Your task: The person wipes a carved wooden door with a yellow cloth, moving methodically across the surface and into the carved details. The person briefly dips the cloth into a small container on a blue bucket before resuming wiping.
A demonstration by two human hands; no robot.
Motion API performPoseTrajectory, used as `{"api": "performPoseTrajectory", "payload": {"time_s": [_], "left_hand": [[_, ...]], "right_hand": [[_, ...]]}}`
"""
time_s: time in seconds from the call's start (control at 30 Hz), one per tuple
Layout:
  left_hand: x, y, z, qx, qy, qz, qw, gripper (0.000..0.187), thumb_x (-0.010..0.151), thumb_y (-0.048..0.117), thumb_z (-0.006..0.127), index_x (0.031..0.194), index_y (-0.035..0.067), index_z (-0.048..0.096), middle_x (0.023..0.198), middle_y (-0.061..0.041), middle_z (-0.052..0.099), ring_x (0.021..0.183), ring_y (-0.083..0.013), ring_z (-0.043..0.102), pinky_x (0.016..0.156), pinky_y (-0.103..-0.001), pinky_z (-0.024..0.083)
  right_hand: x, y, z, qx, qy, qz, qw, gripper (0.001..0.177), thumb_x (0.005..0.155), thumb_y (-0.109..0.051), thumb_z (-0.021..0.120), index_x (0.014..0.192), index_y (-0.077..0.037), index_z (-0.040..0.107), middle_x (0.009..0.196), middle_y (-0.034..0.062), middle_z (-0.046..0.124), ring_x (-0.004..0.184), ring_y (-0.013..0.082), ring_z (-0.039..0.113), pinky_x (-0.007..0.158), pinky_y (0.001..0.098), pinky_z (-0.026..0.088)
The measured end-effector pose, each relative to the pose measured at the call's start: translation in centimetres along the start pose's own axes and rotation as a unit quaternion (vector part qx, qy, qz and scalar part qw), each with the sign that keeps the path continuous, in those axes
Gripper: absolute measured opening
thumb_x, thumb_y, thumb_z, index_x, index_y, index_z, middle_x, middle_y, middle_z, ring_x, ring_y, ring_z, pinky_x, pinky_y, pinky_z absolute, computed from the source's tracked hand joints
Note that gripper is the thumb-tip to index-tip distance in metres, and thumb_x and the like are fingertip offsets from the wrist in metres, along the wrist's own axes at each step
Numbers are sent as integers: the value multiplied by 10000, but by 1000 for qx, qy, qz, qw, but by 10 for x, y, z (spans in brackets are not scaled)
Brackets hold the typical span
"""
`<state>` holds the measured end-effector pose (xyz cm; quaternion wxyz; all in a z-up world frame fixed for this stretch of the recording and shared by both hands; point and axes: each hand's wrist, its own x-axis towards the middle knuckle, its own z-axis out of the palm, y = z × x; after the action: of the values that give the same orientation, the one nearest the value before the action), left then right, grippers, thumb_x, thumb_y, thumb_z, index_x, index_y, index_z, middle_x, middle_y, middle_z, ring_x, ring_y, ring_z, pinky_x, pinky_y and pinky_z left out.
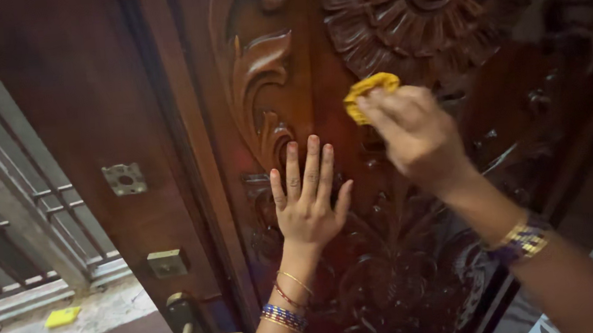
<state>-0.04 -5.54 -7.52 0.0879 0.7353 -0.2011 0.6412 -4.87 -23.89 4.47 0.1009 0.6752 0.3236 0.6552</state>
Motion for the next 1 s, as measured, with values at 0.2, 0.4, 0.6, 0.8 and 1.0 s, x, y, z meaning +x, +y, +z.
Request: {"api": "performPoseTrajectory", "payload": {"time_s": [0.2, 0.4, 0.6, 0.8, 1.0], "left_hand": [[3, -3, -6, -26, 19, 4, 999, 562, 1071, 472, 519, 1527, 145, 548, 1616, -56, 450, 1534, -289, 340, 1281, -467, 62], [1, -6, -5, -26, 17, 5, 999, 544, 1067, 444, 508, 1516, 140, 558, 1618, -58, 448, 1536, -272, 338, 1281, -460, 46], [-6, -7, 1, -34, 14, 2, 999, 566, 1076, 432, 511, 1541, 108, 515, 1630, -73, 433, 1550, -278, 316, 1290, -466, 52], [-14, -10, 8, -46, 51, -40, 997, 599, 1082, 409, 531, 1564, 66, 434, 1648, -136, 383, 1568, -311, 271, 1306, -483, 82], [-22, -7, 8, -79, 75, -129, 986, 736, 1061, 445, 500, 1555, -78, 345, 1640, -258, 297, 1562, -410, 204, 1297, -500, 71]], "right_hand": [[73, -18, 30, -34, 67, -13, 997, 250, 940, -13, 709, 1179, 59, 731, 1201, 135, 694, 1094, 268, 648, 937, 340, 591], [48, -58, 16, -50, 40, 40, 997, 309, 880, -5, 688, 1173, 81, 735, 1158, 149, 707, 1021, 278, 643, 889, 342, 583], [47, -44, 33, -87, 51, 19, 995, 317, 920, 11, 655, 1225, 70, 719, 1208, 159, 697, 1096, 305, 632, 968, 367, 571], [84, -18, 67, -108, 116, 27, 987, 284, 1044, 29, 637, 1322, 62, 680, 1321, 134, 664, 1135, 279, 614, 1007, 341, 577], [36, -80, 54, -37, 61, 34, 997, 280, 983, -36, 651, 1239, 54, 722, 1219, 146, 697, 1018, 275, 625, 890, 346, 570]]}}
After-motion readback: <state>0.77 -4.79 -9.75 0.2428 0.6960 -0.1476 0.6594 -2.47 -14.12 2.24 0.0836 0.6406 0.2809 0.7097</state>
